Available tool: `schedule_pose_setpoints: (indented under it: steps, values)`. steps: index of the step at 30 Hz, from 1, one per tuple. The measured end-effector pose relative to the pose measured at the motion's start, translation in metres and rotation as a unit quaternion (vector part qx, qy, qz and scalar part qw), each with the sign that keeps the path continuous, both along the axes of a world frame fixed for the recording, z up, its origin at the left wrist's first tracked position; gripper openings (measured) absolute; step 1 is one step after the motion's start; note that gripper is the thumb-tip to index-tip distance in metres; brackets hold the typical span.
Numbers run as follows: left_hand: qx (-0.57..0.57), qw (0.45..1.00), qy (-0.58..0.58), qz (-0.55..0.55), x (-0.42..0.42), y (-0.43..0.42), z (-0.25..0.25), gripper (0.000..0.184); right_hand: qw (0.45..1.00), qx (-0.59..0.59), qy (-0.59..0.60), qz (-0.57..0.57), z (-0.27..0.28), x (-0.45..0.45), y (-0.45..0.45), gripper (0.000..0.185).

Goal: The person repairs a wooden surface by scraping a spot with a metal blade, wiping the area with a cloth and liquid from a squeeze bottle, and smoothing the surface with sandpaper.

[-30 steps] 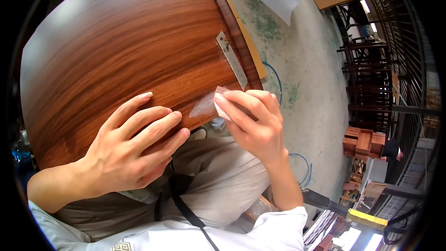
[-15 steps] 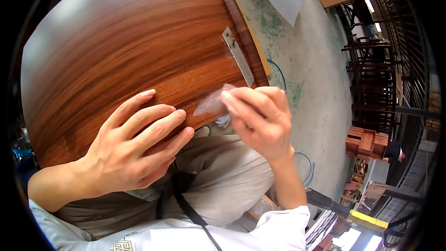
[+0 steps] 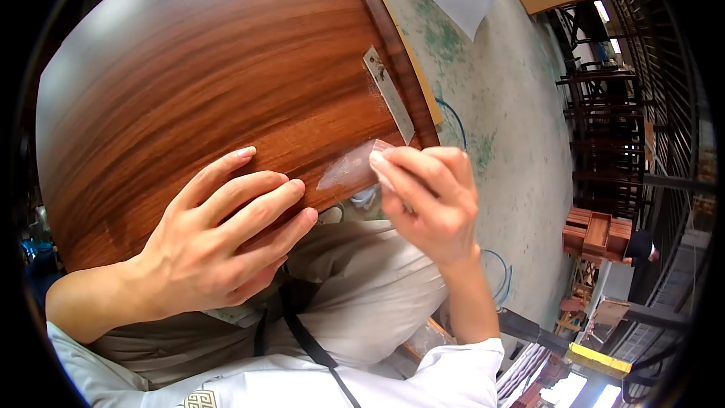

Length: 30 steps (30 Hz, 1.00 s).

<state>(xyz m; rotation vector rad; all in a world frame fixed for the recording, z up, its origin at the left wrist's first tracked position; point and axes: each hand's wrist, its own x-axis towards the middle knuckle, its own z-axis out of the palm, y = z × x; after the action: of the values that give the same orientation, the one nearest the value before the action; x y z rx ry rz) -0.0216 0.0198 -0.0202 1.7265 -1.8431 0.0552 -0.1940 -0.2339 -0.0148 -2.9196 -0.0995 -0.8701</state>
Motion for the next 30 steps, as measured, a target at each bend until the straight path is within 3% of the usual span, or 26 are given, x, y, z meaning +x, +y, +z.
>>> schedule_pose_setpoints:
  steps: [3,5,9,10,12,16,19,25,30]
  values:
    - [0.001,1.000,-0.003,-0.002,-0.002,-0.001,0.001,0.053,0.998,0.040,0.020,0.044,0.005,0.004,0.018,0.040]
    - [0.002,1.000,-0.002,-0.004,-0.002,0.000,0.002,0.053,1.000,0.014,0.003,0.002,0.007,0.008,0.000,0.039]
    - [0.012,1.000,0.008,-0.007,-0.003,0.001,0.002,0.053,0.963,0.269,0.020,-0.013,0.016,-0.012,-0.003,0.018]
    - [0.015,1.000,0.008,-0.008,-0.002,0.000,0.003,0.053,0.911,0.413,0.014,0.005,0.016,-0.015,0.000,0.017]
    - [0.022,1.000,0.012,-0.009,-0.002,0.000,0.005,0.053,0.740,0.671,0.003,0.040,0.012,-0.017,0.008,0.025]
    - [0.028,0.999,0.023,-0.010,-0.002,0.000,0.007,0.054,0.646,0.759,0.076,-0.003,0.017,-0.035,0.001,0.050]
    - [0.027,0.999,0.025,-0.009,-0.002,0.000,0.007,0.053,0.582,0.808,0.082,0.043,0.016,-0.036,0.000,0.062]
    - [0.023,0.999,0.027,-0.011,-0.002,0.000,0.007,0.053,0.513,0.853,0.094,0.027,0.010,-0.045,0.000,0.058]
    - [0.022,0.999,0.029,-0.013,-0.001,0.001,0.007,0.052,0.555,0.829,0.042,0.051,-0.003,-0.045,0.006,0.053]
